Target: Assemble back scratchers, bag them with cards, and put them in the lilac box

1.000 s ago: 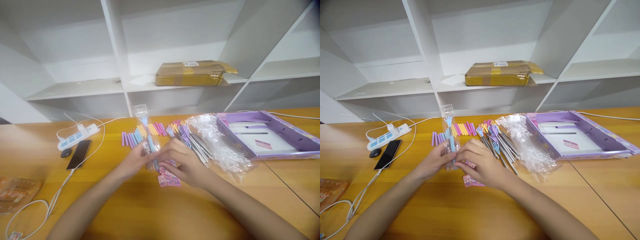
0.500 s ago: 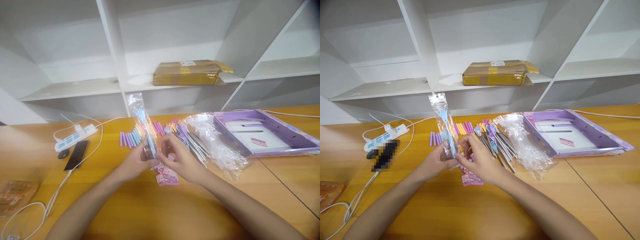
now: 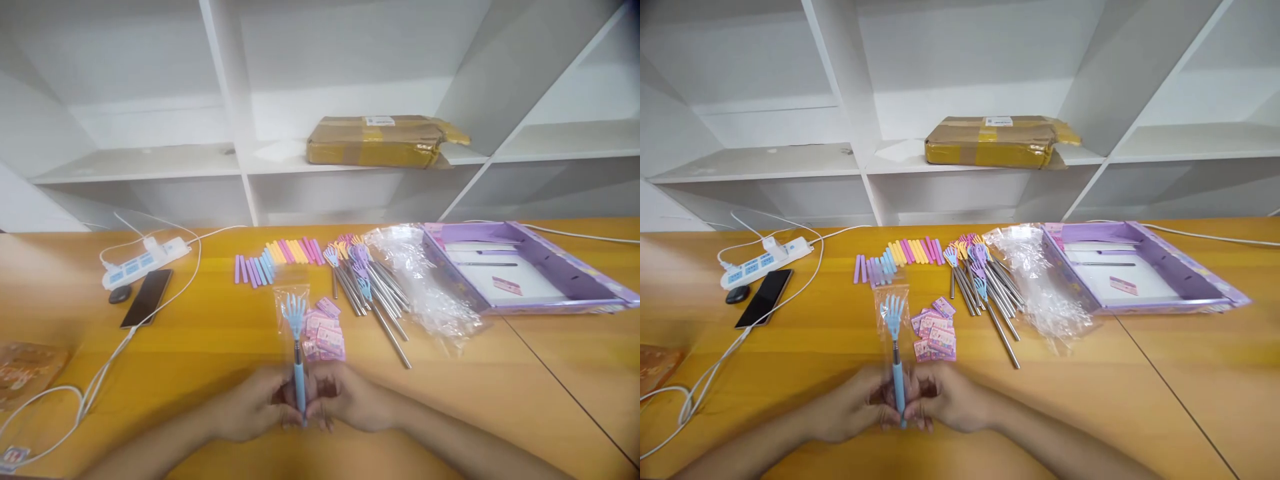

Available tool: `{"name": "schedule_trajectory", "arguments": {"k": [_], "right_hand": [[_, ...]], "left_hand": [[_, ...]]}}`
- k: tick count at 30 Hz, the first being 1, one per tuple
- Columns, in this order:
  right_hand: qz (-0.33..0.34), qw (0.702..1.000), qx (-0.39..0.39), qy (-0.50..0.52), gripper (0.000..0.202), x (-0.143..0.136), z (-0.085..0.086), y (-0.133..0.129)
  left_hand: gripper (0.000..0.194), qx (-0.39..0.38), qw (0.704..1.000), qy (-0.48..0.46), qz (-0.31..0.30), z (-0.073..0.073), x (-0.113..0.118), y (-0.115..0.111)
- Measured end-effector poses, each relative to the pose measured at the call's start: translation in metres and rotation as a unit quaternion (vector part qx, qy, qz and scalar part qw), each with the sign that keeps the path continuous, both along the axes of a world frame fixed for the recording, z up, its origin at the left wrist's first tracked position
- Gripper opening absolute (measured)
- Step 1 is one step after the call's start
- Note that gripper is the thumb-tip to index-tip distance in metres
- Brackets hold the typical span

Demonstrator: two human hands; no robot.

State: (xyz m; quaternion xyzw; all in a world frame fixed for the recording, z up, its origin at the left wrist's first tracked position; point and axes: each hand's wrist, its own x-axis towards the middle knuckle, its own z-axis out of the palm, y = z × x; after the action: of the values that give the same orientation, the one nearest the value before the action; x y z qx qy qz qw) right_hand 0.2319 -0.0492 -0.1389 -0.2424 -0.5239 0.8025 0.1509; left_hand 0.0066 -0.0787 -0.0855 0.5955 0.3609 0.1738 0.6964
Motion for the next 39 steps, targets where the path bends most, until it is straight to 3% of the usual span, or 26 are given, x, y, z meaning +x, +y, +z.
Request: {"name": "schedule_trajectory", "arguments": {"k": [2, 4, 6, 8, 11, 13, 15, 18, 21, 24, 28, 36, 39], "right_hand": [[-0.014, 1.000, 0.016, -0.003, 0.055, -0.004, -0.007, -0.005], [-0.006, 0.999, 0.031, -0.025, 0.051, -0.006, -0.009, -0.008], [0.026, 0.997, 0.041, -0.058, 0.043, -0.007, -0.006, -0.010], [0.050, 0.993, 0.064, -0.089, 0.029, -0.007, 0.000, -0.013], [0.049, 0.981, 0.141, -0.121, 0.015, -0.004, 0.009, -0.014], [0.048, 0.963, 0.237, -0.119, 0.018, 0.002, 0.015, -0.009], [0.016, 0.924, 0.360, -0.128, 0.020, 0.013, 0.018, 0.005], [-0.120, 0.822, 0.503, -0.239, 0.018, 0.034, 0.015, 0.036], [-0.213, 0.718, 0.540, -0.384, 0.031, 0.050, 0.004, 0.066], [-0.213, 0.671, 0.559, -0.438, 0.037, 0.054, -0.006, 0.081], [-0.191, 0.654, 0.577, -0.450, 0.037, 0.050, -0.010, 0.085], [-0.200, 0.693, 0.476, -0.504, 0.026, 0.048, 0.004, 0.088], [-0.207, 0.686, 0.456, -0.527, 0.023, 0.048, 0.008, 0.086]], "left_hand": [[0.029, 0.036, 0.998, 0.030, -0.038, 0.010, -0.013, 0.009], [0.038, 0.068, 0.997, 0.037, 0.003, 0.015, -0.026, 0.028], [0.050, 0.119, 0.981, 0.029, 0.150, 0.011, -0.036, 0.052], [0.058, 0.155, 0.943, 0.036, 0.292, 0.000, -0.041, 0.074], [0.058, 0.154, 0.919, 0.025, 0.363, -0.023, -0.040, 0.095], [0.051, 0.147, 0.918, 0.025, 0.368, -0.036, -0.036, 0.097], [0.047, 0.141, 0.919, 0.034, 0.367, -0.045, -0.032, 0.091], [0.046, 0.127, 0.923, 0.047, 0.360, -0.052, -0.027, 0.078], [0.046, 0.110, 0.928, 0.056, 0.351, -0.053, -0.022, 0.067], [0.048, 0.094, 0.937, 0.062, 0.329, -0.053, -0.016, 0.059], [0.049, 0.077, 0.952, 0.067, 0.288, -0.055, -0.008, 0.052], [0.048, 0.085, 0.955, 0.090, 0.269, -0.055, -0.009, 0.052], [0.040, 0.085, 0.956, 0.082, 0.269, -0.056, -0.009, 0.051]]}}
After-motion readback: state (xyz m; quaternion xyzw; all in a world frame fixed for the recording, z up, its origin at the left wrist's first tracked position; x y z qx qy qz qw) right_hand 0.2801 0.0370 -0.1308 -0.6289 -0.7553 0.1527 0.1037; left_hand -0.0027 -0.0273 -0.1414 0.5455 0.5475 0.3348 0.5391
